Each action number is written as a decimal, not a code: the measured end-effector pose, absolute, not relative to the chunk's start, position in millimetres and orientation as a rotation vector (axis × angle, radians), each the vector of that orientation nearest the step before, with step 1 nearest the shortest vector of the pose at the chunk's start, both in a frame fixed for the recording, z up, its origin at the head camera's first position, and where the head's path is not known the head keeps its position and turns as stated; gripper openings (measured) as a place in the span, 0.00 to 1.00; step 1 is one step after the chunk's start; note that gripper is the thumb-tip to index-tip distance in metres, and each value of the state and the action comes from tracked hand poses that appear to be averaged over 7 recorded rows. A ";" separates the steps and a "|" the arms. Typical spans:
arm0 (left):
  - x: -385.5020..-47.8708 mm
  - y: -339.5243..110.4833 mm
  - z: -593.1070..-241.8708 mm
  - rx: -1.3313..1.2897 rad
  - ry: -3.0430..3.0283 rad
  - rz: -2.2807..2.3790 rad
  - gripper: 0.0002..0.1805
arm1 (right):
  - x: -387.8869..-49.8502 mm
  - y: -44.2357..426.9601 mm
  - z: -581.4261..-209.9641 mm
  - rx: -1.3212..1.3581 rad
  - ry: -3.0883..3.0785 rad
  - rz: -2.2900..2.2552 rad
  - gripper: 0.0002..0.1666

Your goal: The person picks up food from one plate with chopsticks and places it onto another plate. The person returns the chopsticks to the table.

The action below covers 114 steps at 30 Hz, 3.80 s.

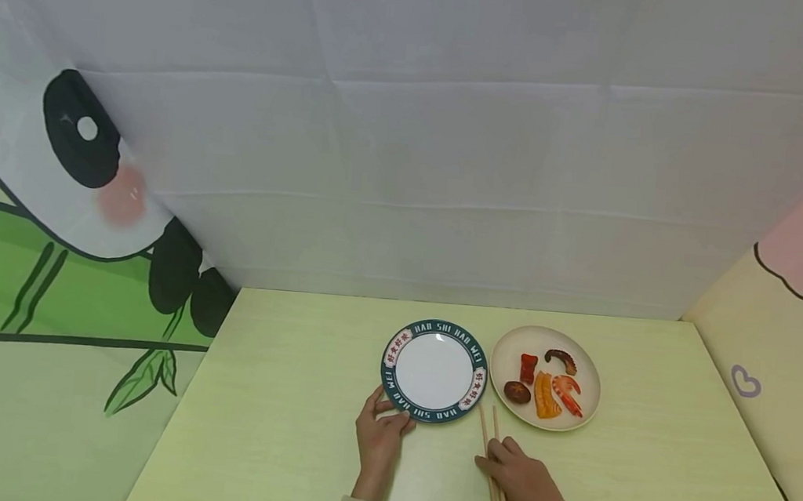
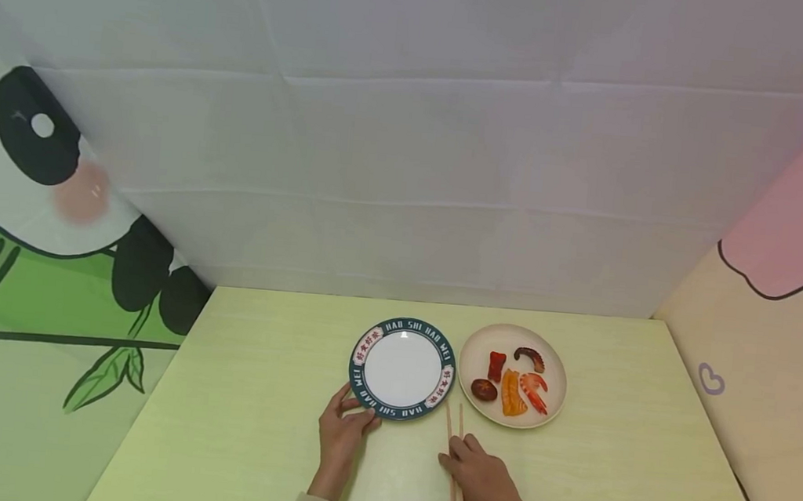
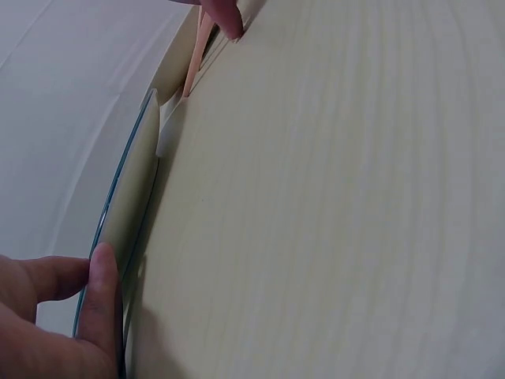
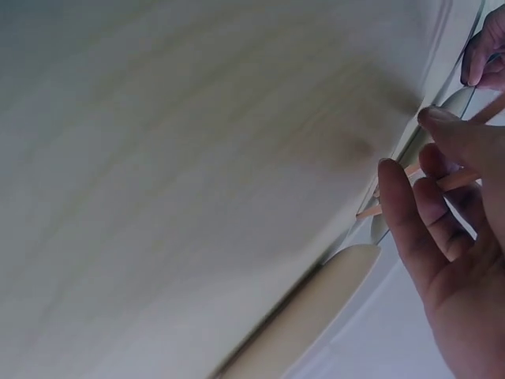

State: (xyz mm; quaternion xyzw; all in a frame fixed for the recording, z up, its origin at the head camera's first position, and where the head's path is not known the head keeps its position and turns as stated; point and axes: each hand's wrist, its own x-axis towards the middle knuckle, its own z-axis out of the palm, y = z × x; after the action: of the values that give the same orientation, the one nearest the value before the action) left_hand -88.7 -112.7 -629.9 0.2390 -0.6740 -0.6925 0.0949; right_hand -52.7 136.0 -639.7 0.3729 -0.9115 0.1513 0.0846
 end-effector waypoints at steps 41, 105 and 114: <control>-89.2 -113.1 -629.8 0.733 -1.993 -2.075 0.43 | -53.3 152.1 -645.2 1.084 -2.705 0.596 0.25; -90.6 -111.9 -632.1 0.727 -2.004 -2.044 0.43 | -40.0 162.4 -649.2 1.011 -2.612 0.660 0.29; -90.2 -111.9 -630.1 0.720 -2.000 -2.032 0.43 | -39.0 167.0 -642.7 0.873 -2.554 0.626 0.31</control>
State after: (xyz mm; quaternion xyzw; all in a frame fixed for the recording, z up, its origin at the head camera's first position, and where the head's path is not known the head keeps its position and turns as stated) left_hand -90.2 -111.9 -630.1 0.2436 -0.6768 -0.6874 0.1003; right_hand -39.0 167.0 -642.7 0.3096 -0.9059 0.2222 0.1845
